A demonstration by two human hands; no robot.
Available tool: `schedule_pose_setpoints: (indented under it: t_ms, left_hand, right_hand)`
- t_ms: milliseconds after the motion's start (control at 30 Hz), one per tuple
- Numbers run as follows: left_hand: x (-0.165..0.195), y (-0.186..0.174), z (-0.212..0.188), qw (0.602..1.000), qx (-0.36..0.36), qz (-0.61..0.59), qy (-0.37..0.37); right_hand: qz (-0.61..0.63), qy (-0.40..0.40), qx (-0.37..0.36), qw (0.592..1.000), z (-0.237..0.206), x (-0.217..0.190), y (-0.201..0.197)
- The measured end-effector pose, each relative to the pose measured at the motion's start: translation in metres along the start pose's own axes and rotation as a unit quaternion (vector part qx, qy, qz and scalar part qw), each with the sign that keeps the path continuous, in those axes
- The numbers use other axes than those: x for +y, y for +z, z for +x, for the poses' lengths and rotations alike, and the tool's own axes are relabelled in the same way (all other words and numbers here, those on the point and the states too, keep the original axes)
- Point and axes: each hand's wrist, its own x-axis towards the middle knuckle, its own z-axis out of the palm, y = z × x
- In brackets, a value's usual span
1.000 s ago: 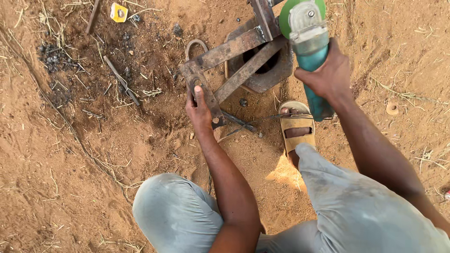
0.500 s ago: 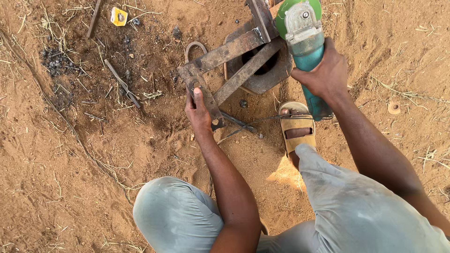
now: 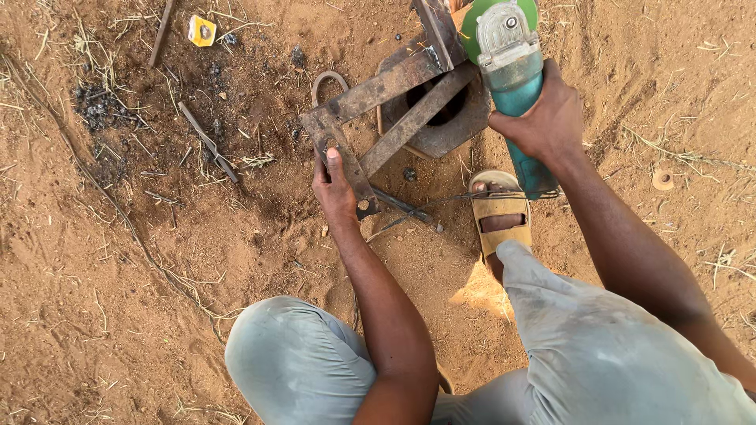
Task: The person crouches on the dirt ground of an open-air metal workshop and uses an angle grinder to grind metal brackets and plates laid on the ground, repositioning the workpieces between passes and producing sparks as the disc contacts the metal. Earlier they handle a hammer near the workpieces before resuming grinding.
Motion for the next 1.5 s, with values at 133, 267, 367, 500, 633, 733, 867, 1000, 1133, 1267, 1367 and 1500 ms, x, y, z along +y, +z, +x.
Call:
schedule_pose_setpoints:
  t_ms: [133,267,367,500,633,733,867,1000,1133,1267,1367,1500]
  left_hand:
    - [-0.002,0.0,0.0,1.0,-0.001,-0.016,-0.012]
    - [-0.004,-0.001,0.002,1.0,0.002,-0.01,-0.016]
    - [-0.004,-0.002,0.002,1.0,-0.006,-0.026,-0.002]
    - [0.0,-0.001,-0.001,1.0,0.002,-0.011,0.011]
    - [0.008,-0.003,-0.003,0.999,0.015,0.008,-0.029]
    - [0.023,-0.011,0.005,0.999,-0.006,0.041,-0.027]
    - [0.06,-0.027,0.024,0.989,-0.064,0.133,-0.01]
    - [0.114,-0.034,0.036,0.965,-0.093,0.237,-0.068]
    - [0.183,-0.033,0.039,0.931,-0.112,0.315,-0.148]
    - [0.245,-0.022,0.049,0.867,-0.095,0.456,-0.177]
    - [0.273,-0.01,0.061,0.856,-0.137,0.448,-0.215]
    - [0.282,-0.001,0.068,0.855,-0.172,0.385,-0.302]
  right_hand:
    - [-0.007,-0.011,0.007,1.0,-0.001,-0.001,-0.001]
    - [-0.003,0.0,0.002,1.0,-0.001,-0.001,0.0]
    - [-0.005,-0.004,0.001,1.0,0.0,0.0,0.002]
    - [-0.01,0.006,0.002,1.0,0.002,0.0,0.003]
    - [0.017,0.003,0.001,1.0,-0.002,0.001,-0.001]
    - [0.06,-0.005,0.026,0.998,-0.014,0.007,-0.008]
    - [0.119,0.0,0.078,0.99,-0.04,0.029,-0.019]
    - [0.126,0.027,0.109,0.986,-0.072,0.059,-0.03]
    - [0.171,0.092,0.123,0.973,-0.107,0.088,-0.041]
    - [0.194,0.116,0.141,0.964,-0.128,0.108,-0.052]
    - [0.234,0.137,0.15,0.951,-0.134,0.114,-0.058]
    - [0.273,0.169,0.157,0.934,-0.14,0.114,-0.064]
